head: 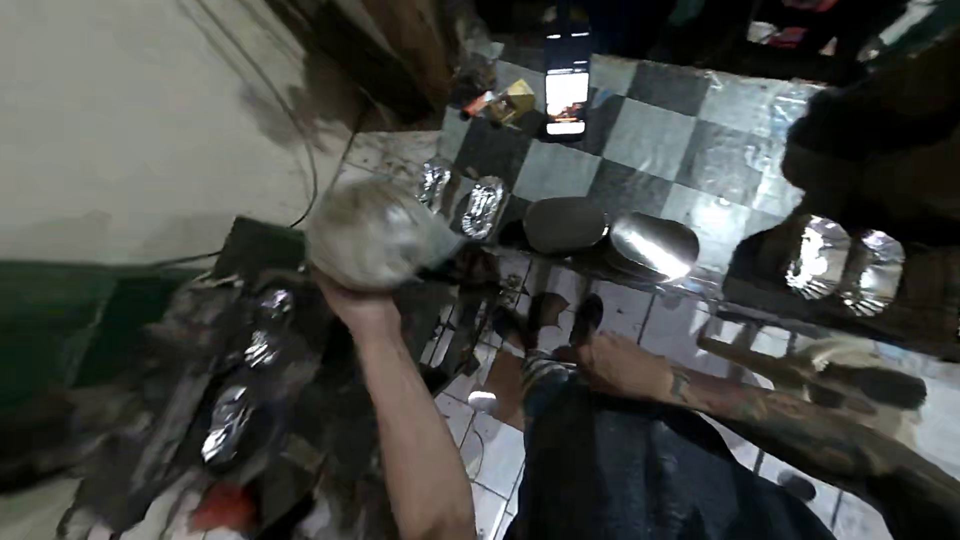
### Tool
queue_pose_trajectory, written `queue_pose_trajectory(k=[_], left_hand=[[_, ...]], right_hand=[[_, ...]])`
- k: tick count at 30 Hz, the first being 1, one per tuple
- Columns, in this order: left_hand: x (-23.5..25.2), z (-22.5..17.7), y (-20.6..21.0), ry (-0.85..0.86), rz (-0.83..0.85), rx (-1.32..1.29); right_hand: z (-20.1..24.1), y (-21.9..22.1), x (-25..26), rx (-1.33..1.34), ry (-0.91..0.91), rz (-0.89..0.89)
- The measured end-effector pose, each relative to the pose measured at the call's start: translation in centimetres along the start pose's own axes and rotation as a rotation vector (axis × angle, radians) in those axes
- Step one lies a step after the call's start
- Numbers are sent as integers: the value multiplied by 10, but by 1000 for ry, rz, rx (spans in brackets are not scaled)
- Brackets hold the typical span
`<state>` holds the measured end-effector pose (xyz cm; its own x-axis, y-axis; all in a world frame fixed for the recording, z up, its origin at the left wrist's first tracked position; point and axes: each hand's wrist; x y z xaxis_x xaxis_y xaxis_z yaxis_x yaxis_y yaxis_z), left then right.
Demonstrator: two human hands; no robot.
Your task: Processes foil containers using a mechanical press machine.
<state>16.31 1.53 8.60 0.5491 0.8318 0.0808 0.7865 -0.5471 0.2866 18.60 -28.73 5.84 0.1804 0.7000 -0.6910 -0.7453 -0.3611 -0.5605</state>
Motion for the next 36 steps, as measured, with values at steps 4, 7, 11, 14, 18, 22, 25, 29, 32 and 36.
queue_pose_trajectory(k=[4,7,11,14,18,22,25,29,32,36], left_hand=[[64,-30,-7,106,-96,166],[67,-51,-38,41,-35,721],[55,-23,-136,-261,-31,1195],[21,-10,-198,-124,-18,1309],[-6,-82,-268,-441,108,1322],[-30,-47,-350,-213,100,1307],[-72,-53,-318,-16,18,1253],[-141,-8,-263,-439,220,914],[-179,17,-224,-591,460,644],[-190,42,-232,-582,610,394]], right_hand=[[33,-11,41,-100,-97,-85],[69,-24,68,-166,-50,-30],[114,-30,107,-295,-50,100],[159,-30,133,-443,-135,65],[212,-40,186,-595,-652,-719],[249,-83,277,-749,-803,-801],[287,-75,303,-790,-596,-593],[386,7,302,-705,-542,-506],[417,25,307,-592,-567,-312],[381,-121,233,-749,-508,40]])
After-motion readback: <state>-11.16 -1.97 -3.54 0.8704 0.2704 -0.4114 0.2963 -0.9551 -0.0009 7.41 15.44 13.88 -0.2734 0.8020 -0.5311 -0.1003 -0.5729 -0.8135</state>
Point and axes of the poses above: each hand's wrist, its own x-axis towards the middle knuckle, its own y-axis out of the palm, z = x × y, and after that the axes turned 12 degrees about -x, right-handed
